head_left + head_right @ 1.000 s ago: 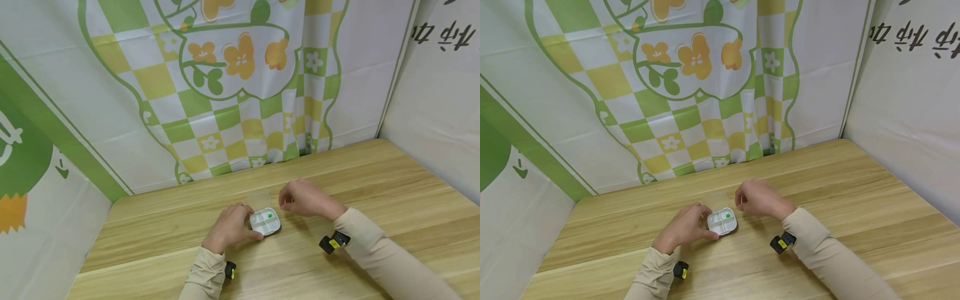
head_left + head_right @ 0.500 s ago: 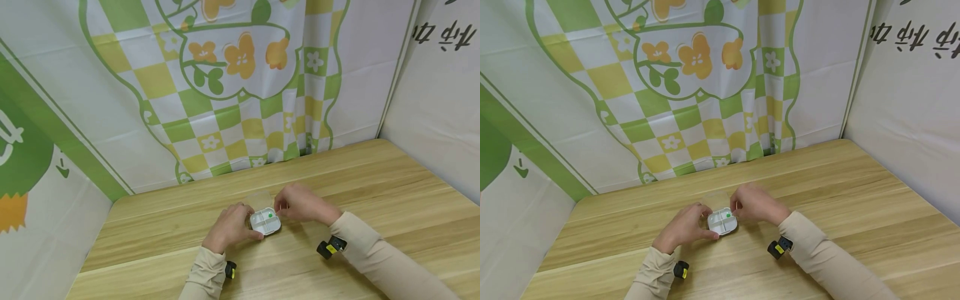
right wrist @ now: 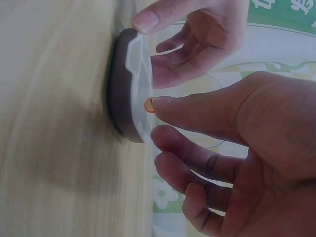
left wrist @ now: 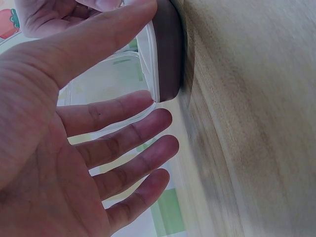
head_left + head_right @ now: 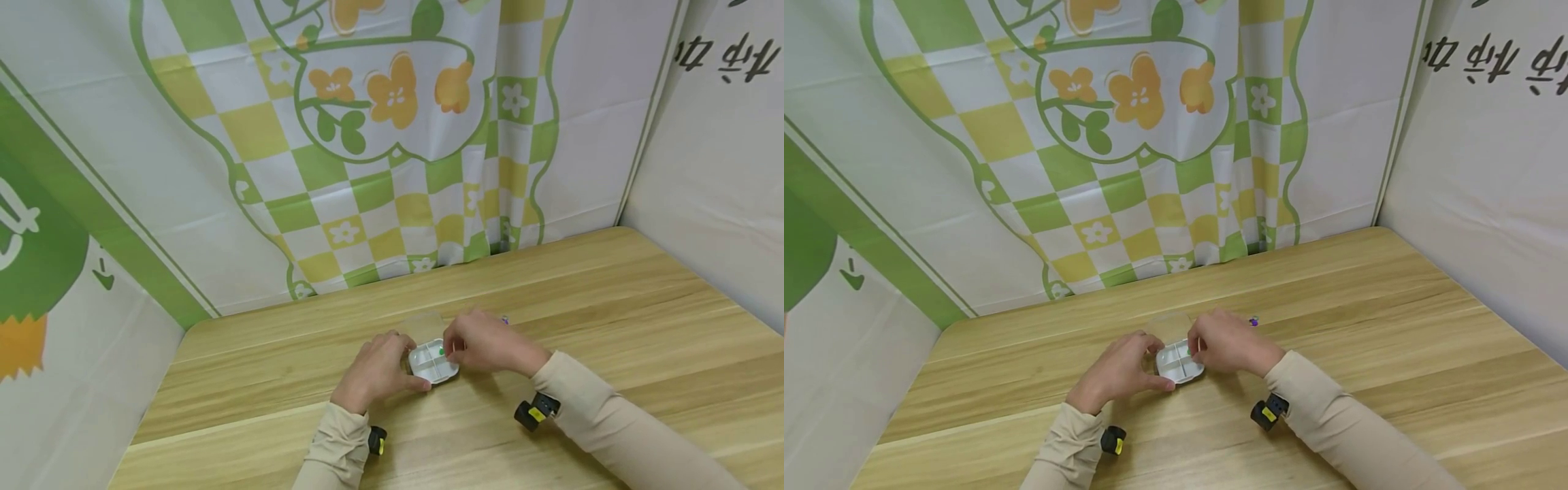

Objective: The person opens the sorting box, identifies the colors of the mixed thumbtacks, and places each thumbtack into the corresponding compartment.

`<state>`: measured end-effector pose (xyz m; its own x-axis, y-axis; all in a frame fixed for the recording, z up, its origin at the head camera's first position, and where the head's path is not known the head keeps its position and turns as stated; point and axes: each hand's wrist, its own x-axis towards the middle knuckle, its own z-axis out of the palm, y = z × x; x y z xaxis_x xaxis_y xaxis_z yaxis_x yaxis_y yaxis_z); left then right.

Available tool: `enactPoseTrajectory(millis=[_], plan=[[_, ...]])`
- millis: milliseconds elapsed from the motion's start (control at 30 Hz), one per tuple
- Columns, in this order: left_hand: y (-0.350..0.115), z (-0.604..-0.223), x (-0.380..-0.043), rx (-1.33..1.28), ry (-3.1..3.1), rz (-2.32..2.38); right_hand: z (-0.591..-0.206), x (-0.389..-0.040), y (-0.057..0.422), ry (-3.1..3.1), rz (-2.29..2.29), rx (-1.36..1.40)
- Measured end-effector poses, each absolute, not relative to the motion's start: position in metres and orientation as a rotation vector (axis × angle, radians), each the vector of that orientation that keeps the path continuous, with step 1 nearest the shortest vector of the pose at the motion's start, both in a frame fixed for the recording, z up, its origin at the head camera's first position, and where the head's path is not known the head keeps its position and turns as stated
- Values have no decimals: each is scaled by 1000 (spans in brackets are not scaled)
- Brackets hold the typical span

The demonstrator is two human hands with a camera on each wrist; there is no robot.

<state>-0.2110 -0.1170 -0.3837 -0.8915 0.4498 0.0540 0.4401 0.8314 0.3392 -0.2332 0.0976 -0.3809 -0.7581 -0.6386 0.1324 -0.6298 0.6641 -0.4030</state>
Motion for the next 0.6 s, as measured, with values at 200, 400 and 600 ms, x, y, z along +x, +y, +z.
enactPoseTrajectory(millis=[200,400,600], plan=[[-117,-384,-211,723,2979,537,-384,-231,96,2844,-656,-1042],[-116,-384,-211,721,2977,532,-385,-230,95,2838,-646,-1022],[-116,-383,-211,718,2976,526,-385,-230,94,2833,-664,-1023]])
